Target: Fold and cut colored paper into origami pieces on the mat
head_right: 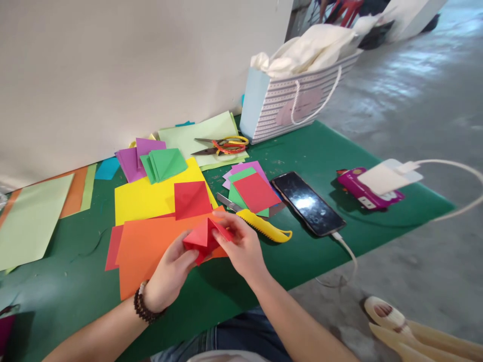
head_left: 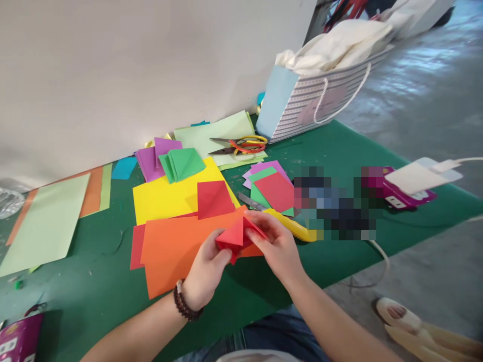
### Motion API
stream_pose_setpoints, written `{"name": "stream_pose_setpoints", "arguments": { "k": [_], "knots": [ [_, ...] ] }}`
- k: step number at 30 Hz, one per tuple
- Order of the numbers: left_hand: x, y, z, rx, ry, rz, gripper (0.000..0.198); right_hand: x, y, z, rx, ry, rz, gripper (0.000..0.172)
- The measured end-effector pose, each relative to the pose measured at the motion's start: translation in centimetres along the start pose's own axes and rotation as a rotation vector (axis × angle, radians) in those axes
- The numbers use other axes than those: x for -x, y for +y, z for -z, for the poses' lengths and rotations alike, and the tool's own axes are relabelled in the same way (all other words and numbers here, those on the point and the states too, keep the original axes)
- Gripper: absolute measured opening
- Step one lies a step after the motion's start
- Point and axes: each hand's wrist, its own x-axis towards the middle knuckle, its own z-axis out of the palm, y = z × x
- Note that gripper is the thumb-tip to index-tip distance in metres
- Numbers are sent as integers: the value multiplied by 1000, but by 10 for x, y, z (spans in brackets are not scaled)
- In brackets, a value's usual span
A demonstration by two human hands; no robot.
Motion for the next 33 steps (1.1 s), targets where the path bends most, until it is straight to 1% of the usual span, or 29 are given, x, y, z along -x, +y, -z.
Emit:
{"name": "stream_pose_setpoints", "arguments": {
  "k": [2,3,6,8,12,16,19,22,28,30,33],
  "knots": [
    [-1,0,0,49,-4,-7,33,-3,1,1,-97,-2,-82,30],
    [-1,1,1,75,3,-2,33,-4,1,1,-140,-25,-112,32],
    [-5,6,4,118,38,23,29,-5,2,4,-213,-125,-171,39],
    [-6,9,5,115,47,23,30,-5,2,4,-211,-112,-173,38],
    [-7,10,6,86,27,1,31,-6,2,4,-126,40,-118,33],
    [-9,5,11,-66,58,-90,31,-5,3,4,-31,88,-84,28],
    [-14,1,18,-167,108,-143,29,-3,3,5,17,100,-56,25],
    [-18,1,22,-203,104,-149,28,0,3,4,58,111,-10,23],
    [-15,5,16,-198,52,-136,39,1,6,5,116,111,70,25],
    [-15,5,15,-196,51,-132,39,1,6,4,155,103,107,20],
    [-17,2,15,-195,60,-118,33,2,5,3,226,75,187,16]
  ]
}}
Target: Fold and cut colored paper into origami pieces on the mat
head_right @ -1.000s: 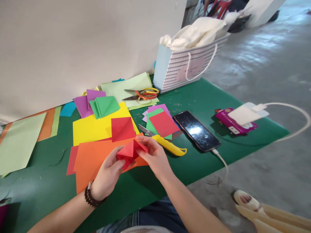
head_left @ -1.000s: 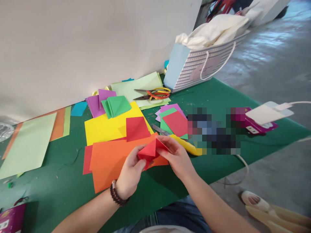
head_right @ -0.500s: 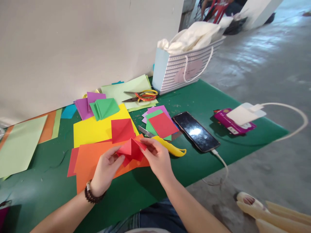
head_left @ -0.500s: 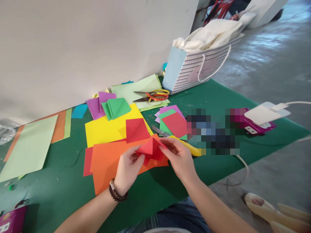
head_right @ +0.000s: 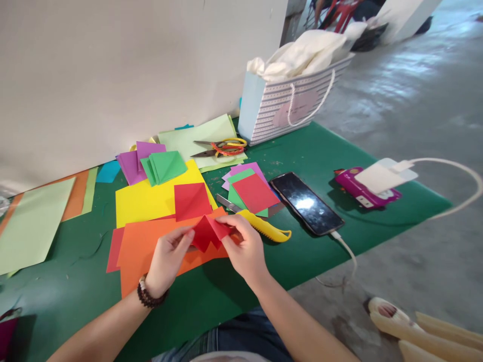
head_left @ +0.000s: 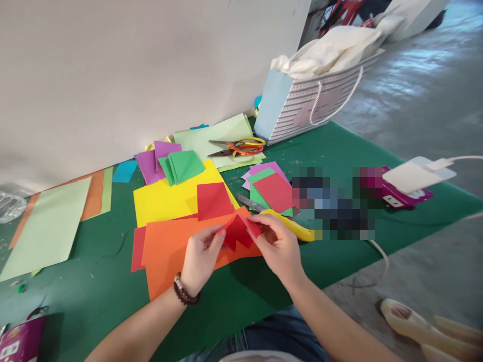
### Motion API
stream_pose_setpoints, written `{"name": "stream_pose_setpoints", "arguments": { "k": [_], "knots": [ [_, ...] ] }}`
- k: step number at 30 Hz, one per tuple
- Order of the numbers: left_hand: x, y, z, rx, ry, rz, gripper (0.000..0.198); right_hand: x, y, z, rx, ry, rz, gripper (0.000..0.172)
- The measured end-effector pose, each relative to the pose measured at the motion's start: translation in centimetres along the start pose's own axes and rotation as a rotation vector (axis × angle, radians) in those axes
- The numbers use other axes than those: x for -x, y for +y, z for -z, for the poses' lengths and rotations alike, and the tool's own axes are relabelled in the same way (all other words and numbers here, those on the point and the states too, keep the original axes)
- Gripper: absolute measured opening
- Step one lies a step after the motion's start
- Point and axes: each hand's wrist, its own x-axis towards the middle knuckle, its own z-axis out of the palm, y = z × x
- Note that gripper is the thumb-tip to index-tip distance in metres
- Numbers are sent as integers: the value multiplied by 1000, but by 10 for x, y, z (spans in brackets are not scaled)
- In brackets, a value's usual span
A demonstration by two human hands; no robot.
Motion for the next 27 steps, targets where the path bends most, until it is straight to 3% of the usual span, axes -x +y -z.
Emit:
{"name": "stream_pose_setpoints", "arguments": {
  "k": [4,11,16,21,27],
  "knots": [
    [-3,-4,1,24,-22,49,27,3,-4,-1,59,-56,90,25],
    [-5,9,7,208,-221,216,36,-4,-8,9,32,-198,7,41],
    [-6,17,12,295,-270,270,34,-4,-15,18,117,-322,182,48],
    [0,20,8,326,-266,251,29,3,-16,21,258,-306,408,50],
    [4,13,1,159,-241,59,37,4,-17,26,363,-340,445,49]
  ]
}}
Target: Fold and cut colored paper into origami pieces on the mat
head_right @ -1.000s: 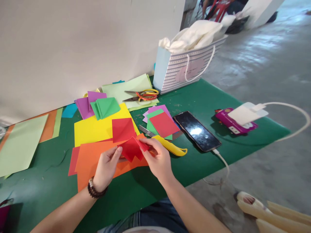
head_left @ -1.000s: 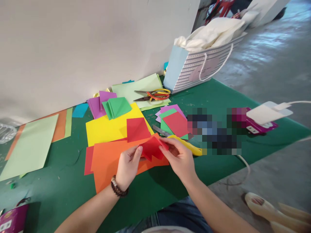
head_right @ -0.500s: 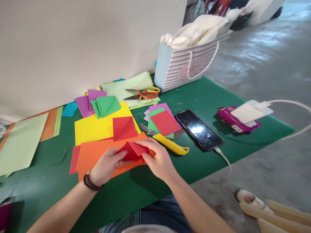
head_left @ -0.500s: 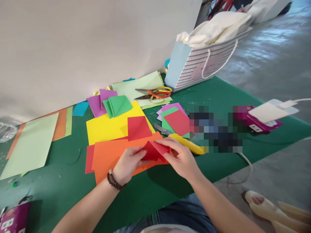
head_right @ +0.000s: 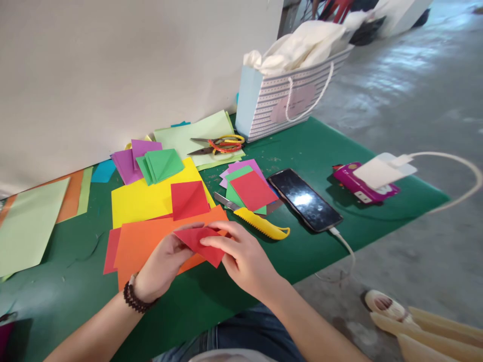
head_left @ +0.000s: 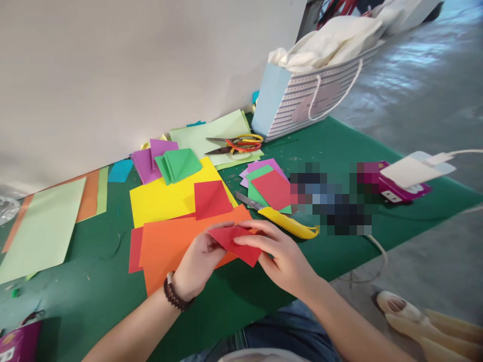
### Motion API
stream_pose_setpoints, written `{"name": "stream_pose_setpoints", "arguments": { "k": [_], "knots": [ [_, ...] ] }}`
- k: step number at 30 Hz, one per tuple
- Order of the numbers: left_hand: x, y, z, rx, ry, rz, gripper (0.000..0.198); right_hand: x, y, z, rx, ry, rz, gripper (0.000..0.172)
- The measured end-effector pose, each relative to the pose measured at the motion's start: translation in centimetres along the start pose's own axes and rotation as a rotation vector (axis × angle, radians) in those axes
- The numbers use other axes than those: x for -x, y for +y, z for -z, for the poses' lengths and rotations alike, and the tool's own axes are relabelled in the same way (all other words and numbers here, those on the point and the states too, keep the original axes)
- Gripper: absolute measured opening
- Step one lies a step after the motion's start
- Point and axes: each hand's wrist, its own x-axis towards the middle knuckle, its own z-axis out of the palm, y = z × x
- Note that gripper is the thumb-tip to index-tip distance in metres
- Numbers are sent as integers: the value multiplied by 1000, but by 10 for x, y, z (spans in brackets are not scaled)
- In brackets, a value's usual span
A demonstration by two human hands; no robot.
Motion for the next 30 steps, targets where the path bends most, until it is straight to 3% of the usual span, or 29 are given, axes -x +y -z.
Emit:
{"name": "stream_pose_setpoints", "arguments": {
  "k": [3,6,11,15,22,26,30],
  "knots": [
    [1,-3,-1,-56,24,-45,37,-1,-1,1,3,-35,-55,51],
    [1,-3,-2,21,43,0,33,-4,-2,2,-80,-54,-178,55],
    [-2,-8,-1,61,110,80,37,-10,1,1,-177,-113,-294,40],
    [-2,-9,-1,14,121,84,47,-11,1,3,-85,-149,-198,43],
    [5,-2,-4,169,52,119,56,-11,-20,4,272,-259,-82,44],
    [4,-6,-3,93,104,55,44,-10,-25,-1,290,-231,-87,47],
    [2,-11,2,-58,114,-35,37,-4,-20,-5,103,-79,-196,39]
  ]
}}
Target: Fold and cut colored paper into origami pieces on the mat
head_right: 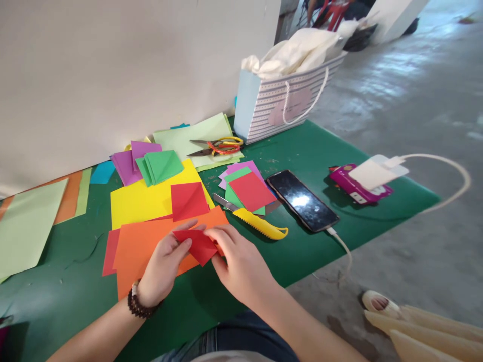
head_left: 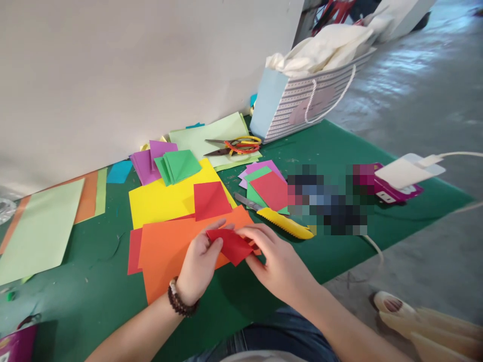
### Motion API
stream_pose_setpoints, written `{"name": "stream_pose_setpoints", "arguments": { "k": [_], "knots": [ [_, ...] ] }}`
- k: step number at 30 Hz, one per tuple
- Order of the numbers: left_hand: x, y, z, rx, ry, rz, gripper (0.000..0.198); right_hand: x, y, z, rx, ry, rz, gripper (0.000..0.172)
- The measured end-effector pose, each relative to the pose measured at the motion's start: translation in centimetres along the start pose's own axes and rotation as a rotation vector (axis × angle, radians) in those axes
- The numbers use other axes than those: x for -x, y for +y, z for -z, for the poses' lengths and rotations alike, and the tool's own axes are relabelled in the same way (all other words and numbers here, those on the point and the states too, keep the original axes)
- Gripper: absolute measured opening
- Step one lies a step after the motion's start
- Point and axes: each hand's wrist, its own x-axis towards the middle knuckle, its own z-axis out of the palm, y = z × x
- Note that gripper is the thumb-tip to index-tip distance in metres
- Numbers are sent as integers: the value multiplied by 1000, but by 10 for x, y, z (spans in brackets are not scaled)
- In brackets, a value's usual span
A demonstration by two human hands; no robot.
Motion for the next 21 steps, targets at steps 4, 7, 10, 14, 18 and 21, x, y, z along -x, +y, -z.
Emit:
{"name": "stream_pose_setpoints", "arguments": {
  "k": [4,7,10,14,18,21],
  "knots": [
    [2,1,1,-201,-2,-96,28,5,7,-1,-78,85,-31,26],
    [5,5,-2,-354,-21,-112,29,5,8,0,-61,129,-9,24],
    [7,8,-4,-472,-9,-208,29,4,8,1,-49,178,-1,24],
    [9,7,-4,-613,15,-334,29,3,7,2,-48,201,-11,22],
    [12,3,-4,-733,-6,-403,49,1,7,5,-86,171,-86,20],
    [13,1,-3,-782,-45,-421,74,-4,5,10,-133,107,-136,18]
  ]
}}
